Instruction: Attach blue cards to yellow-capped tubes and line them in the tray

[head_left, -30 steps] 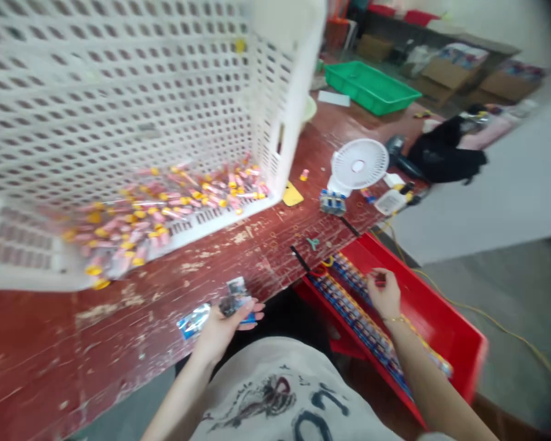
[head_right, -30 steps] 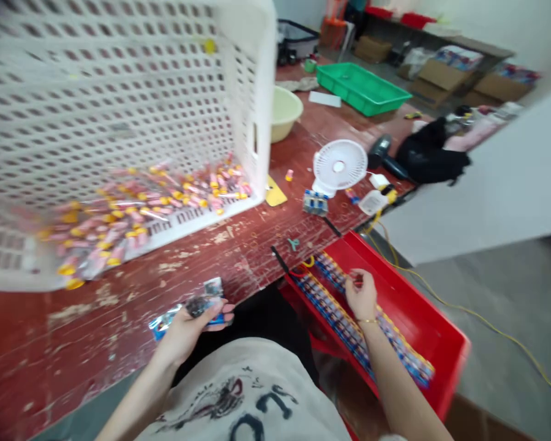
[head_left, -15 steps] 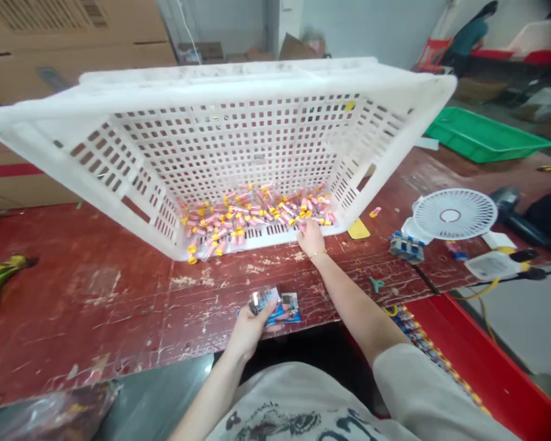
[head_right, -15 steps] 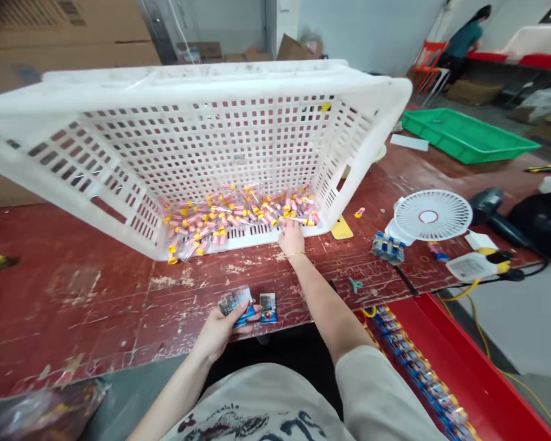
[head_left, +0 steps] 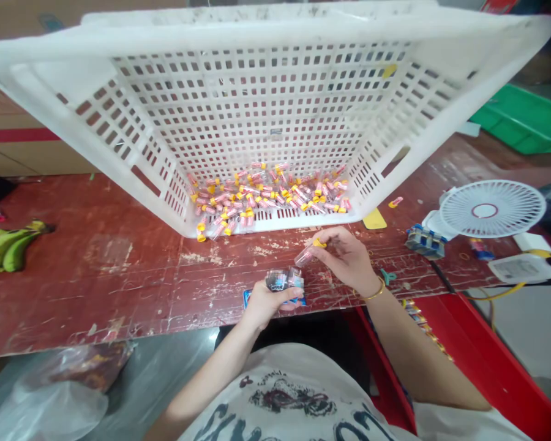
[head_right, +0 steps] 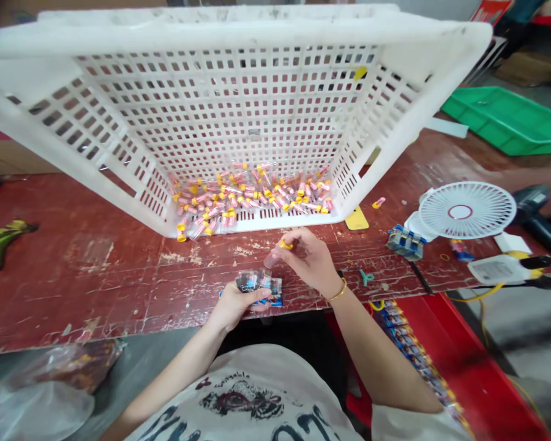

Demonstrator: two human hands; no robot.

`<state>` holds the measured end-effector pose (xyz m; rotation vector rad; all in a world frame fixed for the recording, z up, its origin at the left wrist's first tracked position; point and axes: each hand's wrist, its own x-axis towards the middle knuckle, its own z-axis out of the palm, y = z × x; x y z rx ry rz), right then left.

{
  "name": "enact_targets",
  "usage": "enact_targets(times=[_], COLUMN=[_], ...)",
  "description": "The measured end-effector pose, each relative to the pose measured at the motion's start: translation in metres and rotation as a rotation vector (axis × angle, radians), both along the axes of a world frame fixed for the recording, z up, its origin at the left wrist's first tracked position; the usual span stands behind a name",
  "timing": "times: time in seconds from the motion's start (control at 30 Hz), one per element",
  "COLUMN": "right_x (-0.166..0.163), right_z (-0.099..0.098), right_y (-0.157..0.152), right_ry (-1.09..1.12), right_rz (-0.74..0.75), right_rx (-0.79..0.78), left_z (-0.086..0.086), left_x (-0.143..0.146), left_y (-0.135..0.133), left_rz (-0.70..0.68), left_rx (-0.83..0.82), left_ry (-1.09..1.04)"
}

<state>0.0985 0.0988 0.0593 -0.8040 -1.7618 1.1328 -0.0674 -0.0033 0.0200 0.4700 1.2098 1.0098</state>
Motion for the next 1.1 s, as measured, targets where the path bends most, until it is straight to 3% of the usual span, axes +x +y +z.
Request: enact_targets(times=[0.17, 0.23, 0.43, 0.67, 0.83, 0.93, 1.1], right_x=[-0.007, -0.009, -0.013, -0.008, -0.013, -0.015, -0.019], right_z=[0.009, 0.008, -0.013, -0.037, -0.043, -0.042, -0.036], right_y=[0.003, 0.002, -0.004, -0.042, -0.059, -0.058, -0.060], right_ry=[-0.196, -0.195, -0.022, -0.071, -0.065, -0.024, 0.005], right_rz=[0.083, 0.128, 0.179, 0.319, 0.166, 0.161, 0.154], right_rx=[0.130, 0.075, -0.297, -0.248, -0.298, -0.388, -0.348], left_z=[0.000, -0.001, -0.001, 0.003, 0.009, 0.011, 0.013], left_x=[0.000, 0.001, 0.006, 0.014, 0.019, 0.019, 0.017], left_y=[-0.004, -0.004, -0.004, 0.004, 0.008, 0.005, 0.003], left_rz=[0.013, 0.002, -0.037, 0.076, 0.066, 0.037, 0.039], left_rx=[0.043, 0.047, 0.046, -0.059, -0.039, -0.028, -0.014], left_ry=[0.055, 0.065, 0.041, -0.213, -0.240, -0.204, -0.166])
